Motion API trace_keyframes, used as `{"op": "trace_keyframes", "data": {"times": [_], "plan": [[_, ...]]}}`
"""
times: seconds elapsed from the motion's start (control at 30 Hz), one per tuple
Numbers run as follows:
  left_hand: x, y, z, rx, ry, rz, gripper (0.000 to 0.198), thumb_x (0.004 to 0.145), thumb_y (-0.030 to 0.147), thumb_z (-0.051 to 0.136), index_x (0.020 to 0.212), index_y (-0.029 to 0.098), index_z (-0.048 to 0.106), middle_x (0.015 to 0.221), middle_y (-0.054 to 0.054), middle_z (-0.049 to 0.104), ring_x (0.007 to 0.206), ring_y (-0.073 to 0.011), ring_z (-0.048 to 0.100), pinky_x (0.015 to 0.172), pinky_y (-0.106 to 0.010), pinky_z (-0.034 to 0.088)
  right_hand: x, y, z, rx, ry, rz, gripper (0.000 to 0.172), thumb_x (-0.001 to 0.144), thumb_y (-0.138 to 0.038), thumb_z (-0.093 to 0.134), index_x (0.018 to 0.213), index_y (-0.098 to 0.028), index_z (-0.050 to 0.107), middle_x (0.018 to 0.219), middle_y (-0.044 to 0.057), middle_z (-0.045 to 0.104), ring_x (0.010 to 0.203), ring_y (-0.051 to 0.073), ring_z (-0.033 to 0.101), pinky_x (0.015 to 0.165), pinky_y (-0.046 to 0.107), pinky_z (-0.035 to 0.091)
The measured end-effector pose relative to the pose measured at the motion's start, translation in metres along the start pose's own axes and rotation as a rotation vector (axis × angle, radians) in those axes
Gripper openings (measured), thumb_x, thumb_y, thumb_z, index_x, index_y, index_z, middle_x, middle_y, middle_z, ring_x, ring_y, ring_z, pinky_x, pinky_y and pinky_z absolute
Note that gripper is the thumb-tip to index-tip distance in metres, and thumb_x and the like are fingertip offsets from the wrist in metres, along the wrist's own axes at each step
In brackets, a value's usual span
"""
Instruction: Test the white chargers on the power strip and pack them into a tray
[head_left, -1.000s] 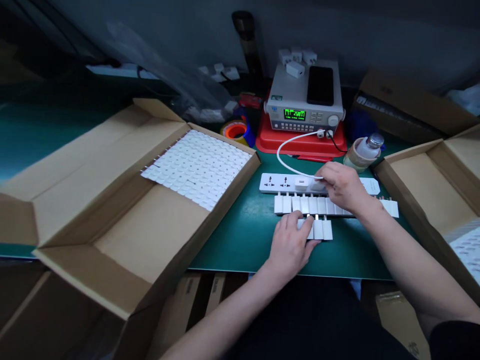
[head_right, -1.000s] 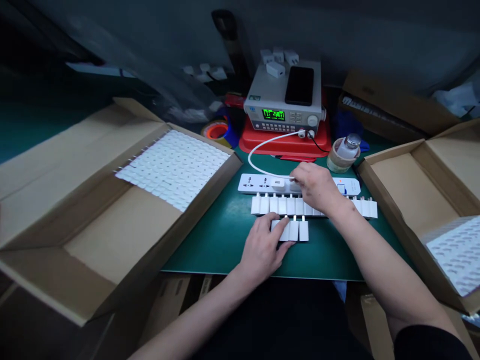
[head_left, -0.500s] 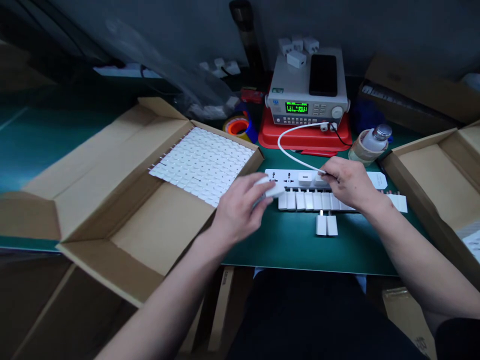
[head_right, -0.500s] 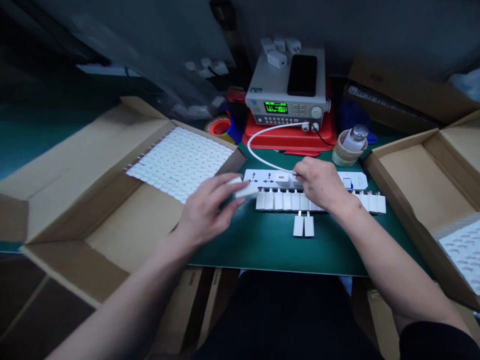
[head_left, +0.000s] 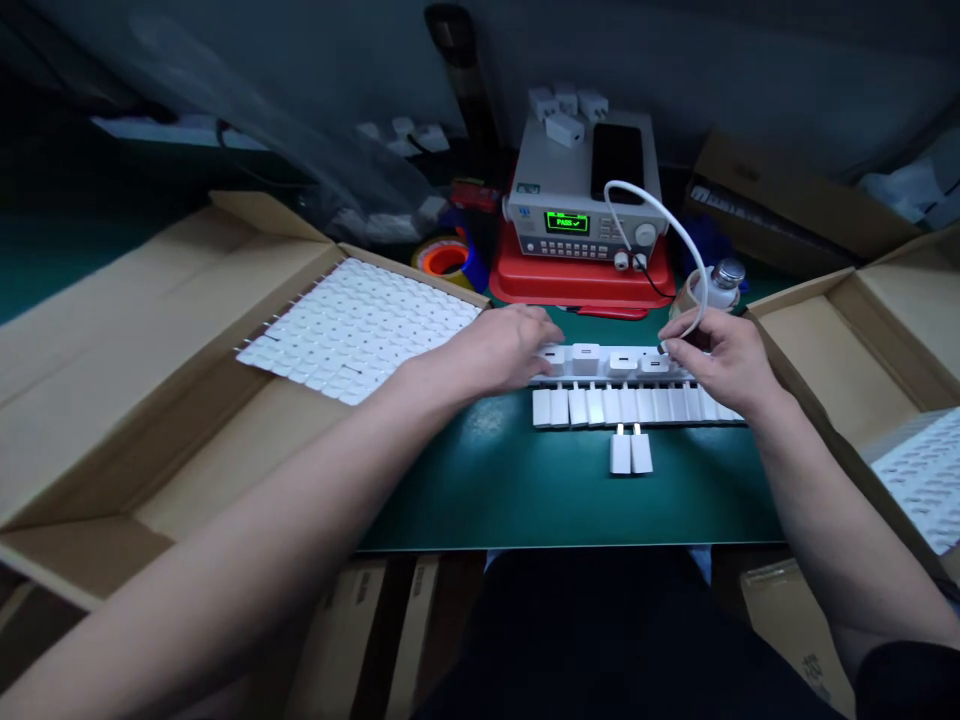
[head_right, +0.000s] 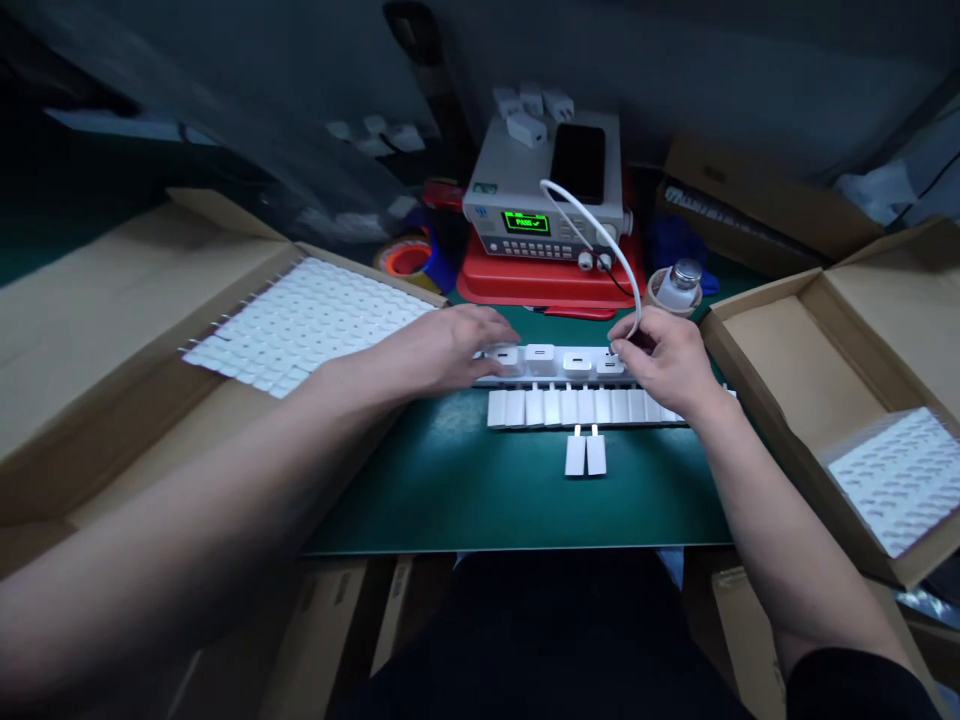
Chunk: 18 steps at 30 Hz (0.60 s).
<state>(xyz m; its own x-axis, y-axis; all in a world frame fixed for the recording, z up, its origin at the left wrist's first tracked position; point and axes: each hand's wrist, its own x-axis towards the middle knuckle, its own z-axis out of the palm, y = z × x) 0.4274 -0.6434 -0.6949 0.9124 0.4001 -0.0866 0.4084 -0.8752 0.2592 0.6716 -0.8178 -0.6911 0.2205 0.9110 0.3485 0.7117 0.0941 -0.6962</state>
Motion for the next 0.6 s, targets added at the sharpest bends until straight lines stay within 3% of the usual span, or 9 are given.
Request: {"op": "trace_keyframes", "data": {"times": [0.1, 0.23, 0.43, 0.6], "plan": [[-0.018, -0.015, 0.006, 0.013, 0.073, -0.056, 0.029, 0.083, 0.024, 0.058, 0.107, 0.023, 0.075, 0.106, -0.010, 0.071, 0.106, -0.0304, 0.066, 0.093, -0.043, 0.050, -0.003, 0.005, 0.000, -0.119, -0.115, -0.002, 0.006, 0.088, -0.025, 0.066, 0.084, -0.022, 0.067, 0.085, 0.003, 0.071, 0.074, 0.019, 0.062, 0.069, 0.034, 0.048], [-0.030, -0.020, 0.016, 0.136, 0.049, -0.121, 0.041, 0.084, 0.019, 0.051, 0.119, 0.022, 0.072, 0.107, -0.012, 0.072, 0.104, -0.0319, 0.068, 0.087, -0.042, 0.052, -0.002, 0.008, 0.010, -0.361, -0.179, -0.098, 0.011, 0.091, -0.025, 0.066, 0.081, -0.021, 0.062, 0.086, 0.004, 0.067, 0.078, 0.020, 0.061, 0.069, 0.033, 0.044], [-0.024, -0.009, 0.020, 0.161, -0.067, -0.147, 0.059, 0.088, 0.014, 0.049, 0.147, 0.013, 0.053, 0.126, -0.016, 0.071, 0.115, -0.0324, 0.068, 0.092, -0.042, 0.053, -0.003, 0.013, 0.019, -0.438, -0.167, -0.226, 0.015, 0.093, -0.024, 0.063, 0.080, -0.021, 0.056, 0.085, 0.005, 0.063, 0.074, 0.019, 0.057, 0.064, 0.032, 0.039], [-0.014, 0.017, 0.018, 0.072, 0.042, -0.053, 0.071, 0.091, 0.033, 0.064, 0.155, 0.013, 0.040, 0.145, -0.018, 0.060, 0.129, -0.0325, 0.060, 0.102, -0.043, 0.050, -0.005, 0.020, 0.020, -0.379, -0.125, -0.271, 0.017, 0.093, -0.024, 0.064, 0.080, -0.021, 0.053, 0.083, 0.004, 0.062, 0.073, 0.019, 0.057, 0.064, 0.032, 0.040]]}}
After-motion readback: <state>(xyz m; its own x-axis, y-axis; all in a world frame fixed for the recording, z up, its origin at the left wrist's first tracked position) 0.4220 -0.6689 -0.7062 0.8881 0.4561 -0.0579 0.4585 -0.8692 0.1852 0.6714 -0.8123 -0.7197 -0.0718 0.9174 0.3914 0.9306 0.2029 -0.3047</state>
